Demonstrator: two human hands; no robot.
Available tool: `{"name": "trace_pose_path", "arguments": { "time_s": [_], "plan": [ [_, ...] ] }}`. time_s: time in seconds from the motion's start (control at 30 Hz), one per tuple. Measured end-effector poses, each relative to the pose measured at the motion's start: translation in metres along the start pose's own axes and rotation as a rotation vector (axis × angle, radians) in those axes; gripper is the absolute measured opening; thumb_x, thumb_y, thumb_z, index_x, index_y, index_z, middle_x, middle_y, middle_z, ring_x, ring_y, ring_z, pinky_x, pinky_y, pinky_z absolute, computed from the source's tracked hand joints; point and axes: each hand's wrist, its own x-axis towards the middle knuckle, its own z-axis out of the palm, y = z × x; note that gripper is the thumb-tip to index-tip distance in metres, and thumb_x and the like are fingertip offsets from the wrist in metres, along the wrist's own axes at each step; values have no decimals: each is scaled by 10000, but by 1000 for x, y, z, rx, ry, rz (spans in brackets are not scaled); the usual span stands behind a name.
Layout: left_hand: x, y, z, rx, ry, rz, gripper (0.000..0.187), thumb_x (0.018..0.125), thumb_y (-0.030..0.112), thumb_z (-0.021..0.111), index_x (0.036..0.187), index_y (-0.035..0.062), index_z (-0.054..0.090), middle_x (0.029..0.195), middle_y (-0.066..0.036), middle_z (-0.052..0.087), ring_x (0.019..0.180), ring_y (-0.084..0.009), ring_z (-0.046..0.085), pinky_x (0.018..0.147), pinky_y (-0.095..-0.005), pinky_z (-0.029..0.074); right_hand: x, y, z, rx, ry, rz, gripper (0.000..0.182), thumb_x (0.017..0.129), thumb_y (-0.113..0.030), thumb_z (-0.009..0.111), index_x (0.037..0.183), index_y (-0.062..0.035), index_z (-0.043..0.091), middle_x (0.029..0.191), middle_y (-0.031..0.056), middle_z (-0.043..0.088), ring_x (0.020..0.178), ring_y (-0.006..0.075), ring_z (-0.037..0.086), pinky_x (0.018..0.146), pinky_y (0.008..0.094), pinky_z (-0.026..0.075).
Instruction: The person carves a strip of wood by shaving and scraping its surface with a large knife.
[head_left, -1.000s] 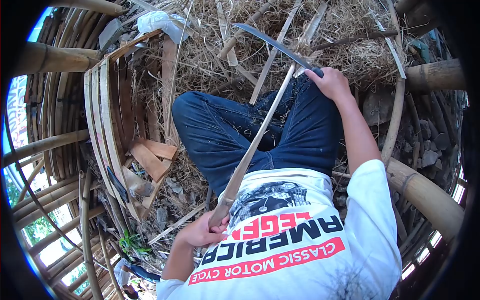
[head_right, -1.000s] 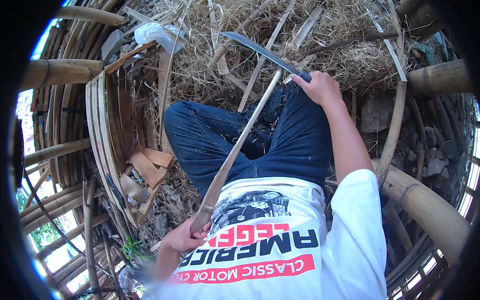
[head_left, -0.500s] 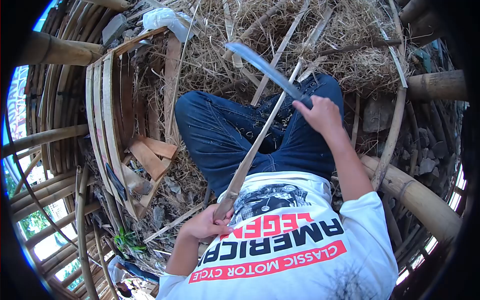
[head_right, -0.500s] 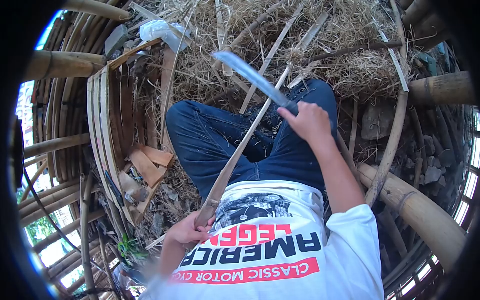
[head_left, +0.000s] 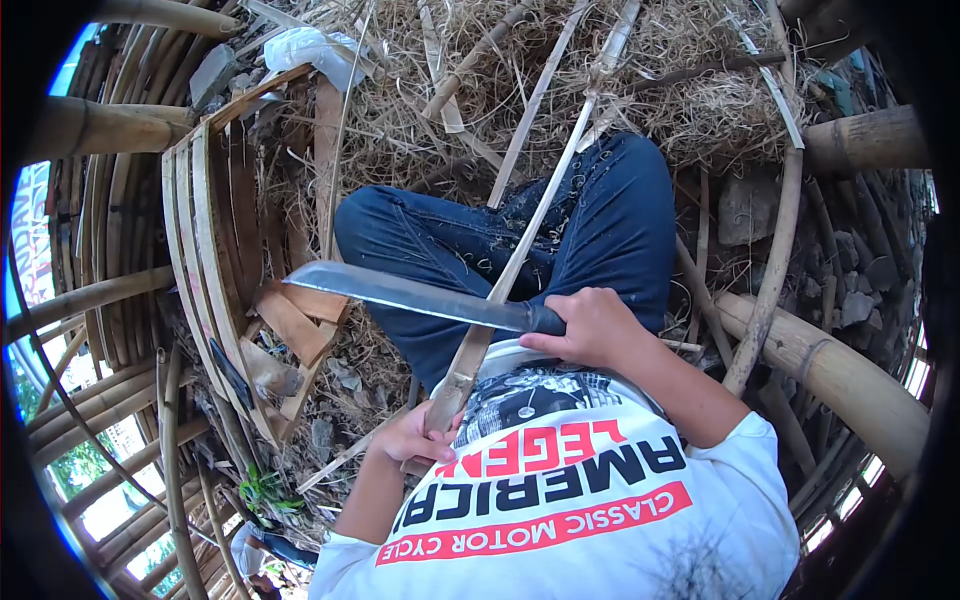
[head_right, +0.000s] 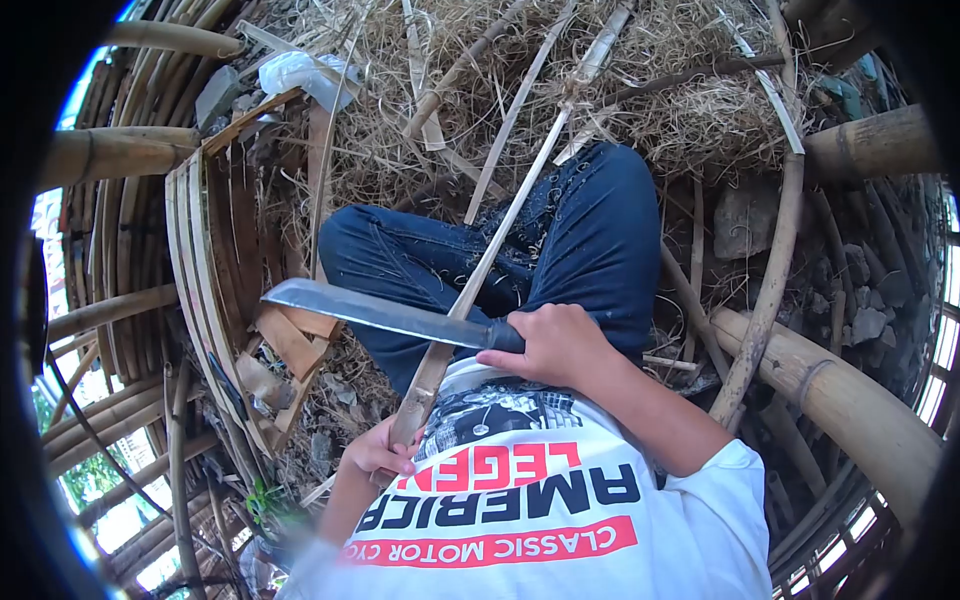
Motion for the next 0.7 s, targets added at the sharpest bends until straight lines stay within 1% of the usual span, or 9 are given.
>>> {"name": "trace_pose_path", "arguments": {
  "time_s": [0.07, 0.17, 0.23, 0.37, 0.57, 0.7],
  "plan": [
    [0, 4, 9, -2, 60, -7, 500, 716, -32, 808, 1053, 103, 463, 747, 96, 442, 585, 26, 372, 487, -156, 289, -2, -2, -1, -52, -18, -9, 671, 838, -708, 574, 757, -51, 683, 641, 174, 660, 625, 365, 676, 604, 434, 547],
    [2, 1, 11, 52, 56, -4, 487, 722, -44, 802, 1046, 100, 469, 745, 99, 427, 601, 22, 365, 518, -163, 296, -4, -1, -4, -117, -56, 41, 670, 840, -711, 566, 764, -56, 686, 643, 168, 663, 628, 350, 682, 608, 439, 546],
    [4, 5, 17, 86, 46, 16, 483, 725, -44, 801, 1045, 101, 470, 744, 100, 419, 610, 18, 361, 537, -169, 301, -3, 3, -7, -99, -20, 1, 667, 839, -714, 563, 764, -63, 687, 640, 161, 665, 617, 337, 683, 595, 435, 542],
    [6, 7, 19, 192, 38, 53, 476, 729, -42, 801, 1041, 100, 470, 742, 104, 400, 627, 8, 350, 583, -184, 310, -3, 5, -5, -147, 1, 1, 663, 834, -717, 567, 764, -69, 690, 636, 156, 666, 611, 328, 684, 582, 428, 539],
    [5, 6, 18, 265, 74, 37, 474, 725, -33, 808, 1035, 89, 471, 747, 98, 414, 634, 11, 362, 580, -182, 309, -5, 12, 0, -159, 66, 8, 665, 824, -720, 578, 751, -68, 689, 616, 147, 658, 588, 323, 677, 561, 424, 530],
    [5, 7, 21, 263, 54, 59, 472, 725, -26, 811, 1035, 85, 472, 760, 95, 422, 636, 12, 366, 581, -180, 309, -7, 14, 0, -189, 104, -5, 651, 822, -707, 593, 734, -67, 678, 602, 143, 651, 572, 319, 673, 553, 419, 528]
  ]
}}
